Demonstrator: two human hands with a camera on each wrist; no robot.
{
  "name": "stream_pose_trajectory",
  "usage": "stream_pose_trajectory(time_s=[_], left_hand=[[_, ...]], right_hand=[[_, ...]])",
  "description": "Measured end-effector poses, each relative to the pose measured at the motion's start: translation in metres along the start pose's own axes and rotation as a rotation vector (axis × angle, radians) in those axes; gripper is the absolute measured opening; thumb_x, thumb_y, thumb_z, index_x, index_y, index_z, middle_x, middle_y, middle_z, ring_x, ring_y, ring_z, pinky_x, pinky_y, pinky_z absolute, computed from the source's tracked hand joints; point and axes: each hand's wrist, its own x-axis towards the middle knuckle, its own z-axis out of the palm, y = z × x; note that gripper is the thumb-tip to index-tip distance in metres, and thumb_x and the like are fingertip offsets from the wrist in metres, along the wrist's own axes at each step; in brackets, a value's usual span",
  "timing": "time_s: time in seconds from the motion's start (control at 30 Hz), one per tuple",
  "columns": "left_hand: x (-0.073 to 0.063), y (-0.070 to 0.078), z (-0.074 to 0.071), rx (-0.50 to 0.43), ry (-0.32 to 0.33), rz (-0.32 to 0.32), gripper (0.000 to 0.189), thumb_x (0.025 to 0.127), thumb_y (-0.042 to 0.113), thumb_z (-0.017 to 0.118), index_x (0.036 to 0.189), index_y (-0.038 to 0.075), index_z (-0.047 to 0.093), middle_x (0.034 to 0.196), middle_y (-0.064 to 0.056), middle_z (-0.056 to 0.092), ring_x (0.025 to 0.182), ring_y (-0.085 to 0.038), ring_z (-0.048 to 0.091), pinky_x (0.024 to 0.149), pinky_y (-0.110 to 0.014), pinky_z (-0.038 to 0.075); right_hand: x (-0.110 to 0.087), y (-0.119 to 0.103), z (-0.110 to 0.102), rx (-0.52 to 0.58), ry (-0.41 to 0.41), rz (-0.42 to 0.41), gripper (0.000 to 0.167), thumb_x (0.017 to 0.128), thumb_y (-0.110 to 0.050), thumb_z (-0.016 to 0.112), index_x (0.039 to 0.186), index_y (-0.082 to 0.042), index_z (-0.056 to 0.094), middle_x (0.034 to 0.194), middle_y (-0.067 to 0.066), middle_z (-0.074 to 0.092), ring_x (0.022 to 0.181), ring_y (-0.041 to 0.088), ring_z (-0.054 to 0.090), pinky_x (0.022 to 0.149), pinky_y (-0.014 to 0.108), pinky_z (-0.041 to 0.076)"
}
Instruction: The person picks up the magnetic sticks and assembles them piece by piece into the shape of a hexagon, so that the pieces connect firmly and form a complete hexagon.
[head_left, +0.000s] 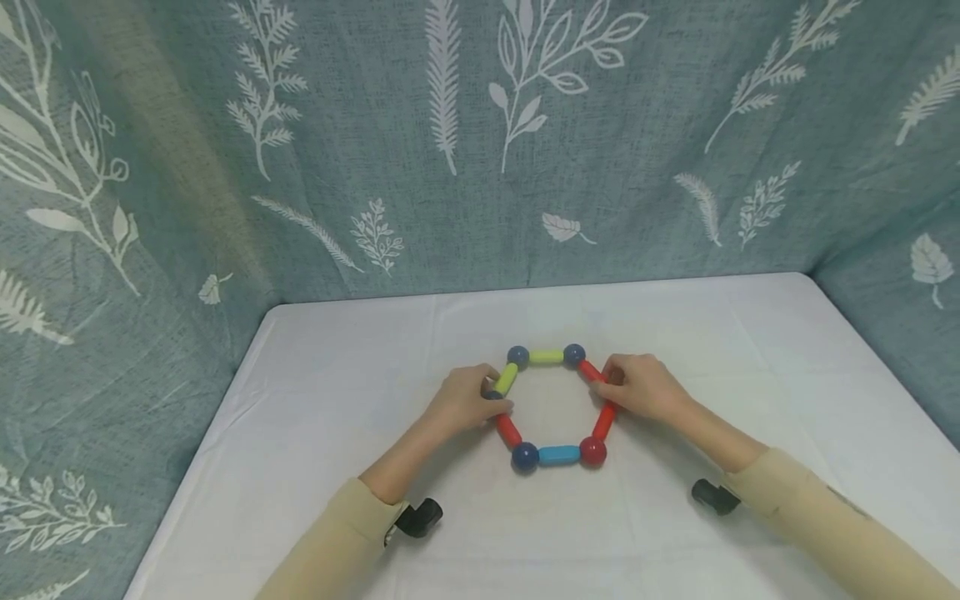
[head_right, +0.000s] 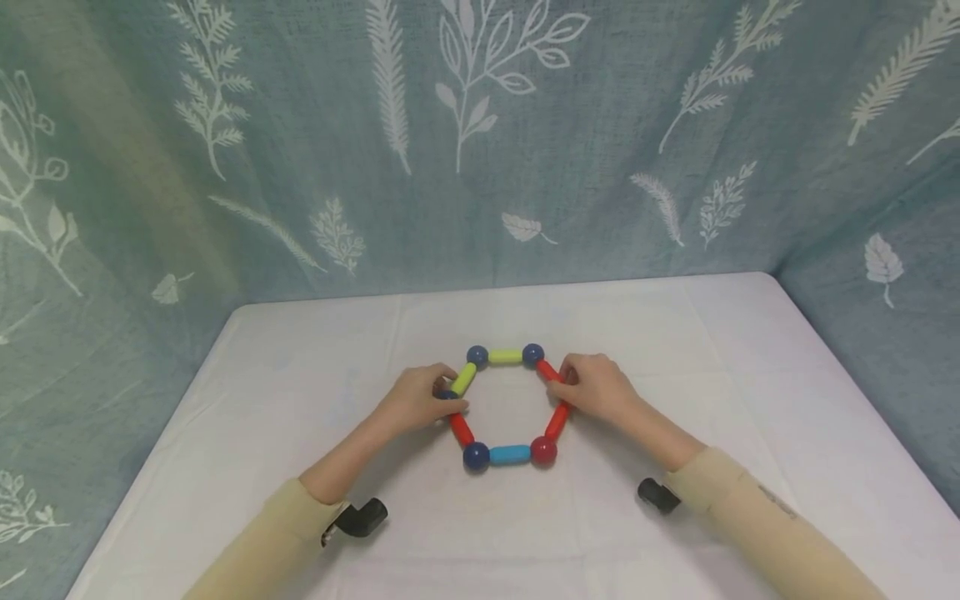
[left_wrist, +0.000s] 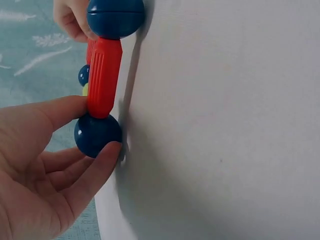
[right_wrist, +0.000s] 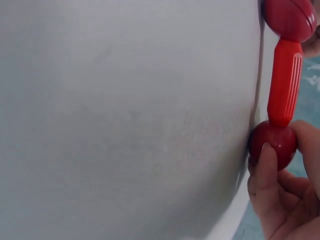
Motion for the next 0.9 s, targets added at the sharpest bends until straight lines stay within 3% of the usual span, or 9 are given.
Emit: stream_pose_trajectory(time_s=[0.3,0.57,0.67,0.9], left_hand=[[0.003,-0.001,0.002,-0.007,0.047,-0.007,0.048,0.083,0.026,0.077,0.121,0.0,0.062,0.093,-0.008,0.064,0.079,-0.019,0.058,0.067,-0.03,0.052],[0.004,-0.006,0.001,-0.008,0.086,-0.013,0.046,0.085,0.03,0.076,0.12,0.003,0.064,0.104,-0.013,0.067,0.094,-0.026,0.063,0.076,-0.035,0.054],[0.006,-0.008,0.0,-0.003,0.108,-0.013,0.042,0.087,0.032,0.073,0.116,0.003,0.066,0.101,-0.012,0.069,0.092,-0.024,0.064,0.076,-0.035,0.054],[0.014,-0.01,-0.001,0.028,0.146,-0.024,0.03,0.087,0.029,0.07,0.101,0.003,0.072,0.083,-0.005,0.069,0.068,-0.014,0.06,0.061,-0.026,0.051]], right_hand=[[0.009,-0.002,0.0,-0.001,0.021,-0.01,0.02,0.086,-0.022,0.072,0.093,-0.004,0.066,0.07,0.001,0.061,0.062,0.017,0.053,0.059,0.028,0.047],[0.006,0.003,-0.007,0.076,-0.058,-0.037,0.038,0.087,-0.028,0.073,0.112,-0.001,0.066,0.095,0.008,0.066,0.073,0.017,0.057,0.062,0.028,0.049],[0.004,0.005,-0.009,0.11,-0.087,-0.04,0.042,0.086,-0.026,0.074,0.118,0.0,0.064,0.103,0.011,0.066,0.074,0.017,0.057,0.062,0.028,0.05],[0.004,0.006,-0.005,0.166,-0.102,-0.043,0.044,0.087,-0.023,0.073,0.123,0.001,0.061,0.105,0.013,0.065,0.07,0.015,0.058,0.061,0.026,0.052]])
